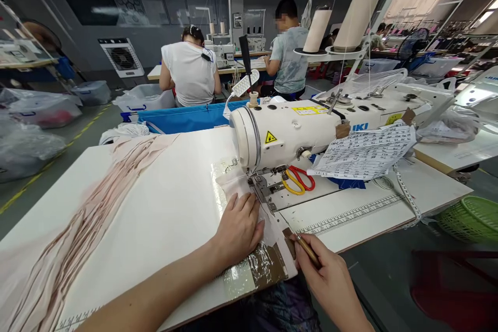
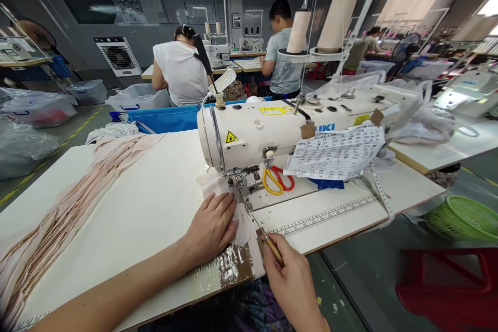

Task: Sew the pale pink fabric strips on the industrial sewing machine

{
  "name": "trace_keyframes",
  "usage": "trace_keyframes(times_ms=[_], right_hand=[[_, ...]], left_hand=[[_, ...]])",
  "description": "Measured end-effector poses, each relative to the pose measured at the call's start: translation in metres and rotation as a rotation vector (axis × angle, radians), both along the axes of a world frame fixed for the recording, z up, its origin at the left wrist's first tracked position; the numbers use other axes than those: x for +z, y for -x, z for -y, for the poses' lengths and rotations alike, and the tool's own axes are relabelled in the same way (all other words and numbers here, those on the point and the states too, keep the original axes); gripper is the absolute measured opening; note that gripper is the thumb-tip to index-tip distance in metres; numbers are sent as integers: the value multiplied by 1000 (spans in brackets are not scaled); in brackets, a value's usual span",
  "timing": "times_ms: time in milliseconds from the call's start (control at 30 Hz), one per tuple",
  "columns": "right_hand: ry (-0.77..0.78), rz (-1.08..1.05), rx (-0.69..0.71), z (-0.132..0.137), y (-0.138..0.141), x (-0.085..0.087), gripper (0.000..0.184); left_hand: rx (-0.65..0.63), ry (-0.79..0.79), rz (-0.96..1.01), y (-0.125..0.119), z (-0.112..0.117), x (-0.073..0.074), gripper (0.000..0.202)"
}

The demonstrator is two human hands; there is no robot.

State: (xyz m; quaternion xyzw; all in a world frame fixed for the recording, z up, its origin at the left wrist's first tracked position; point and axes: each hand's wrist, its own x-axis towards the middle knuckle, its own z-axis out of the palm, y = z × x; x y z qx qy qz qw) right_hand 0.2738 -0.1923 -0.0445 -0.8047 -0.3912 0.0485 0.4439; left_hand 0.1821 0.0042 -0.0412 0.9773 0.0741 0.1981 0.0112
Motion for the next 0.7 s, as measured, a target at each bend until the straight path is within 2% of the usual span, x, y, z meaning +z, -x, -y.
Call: trace_keyframes(times_ms=[367, 700], right_hand=[[-21, -68, -35, -1, 5, 3, 35], [-14, -72, -51, 0, 4, 2, 37]], left_hand=[[0, -2, -128, 1, -2, 7, 48], [-5, -14, -80, 4, 4, 5, 48]])
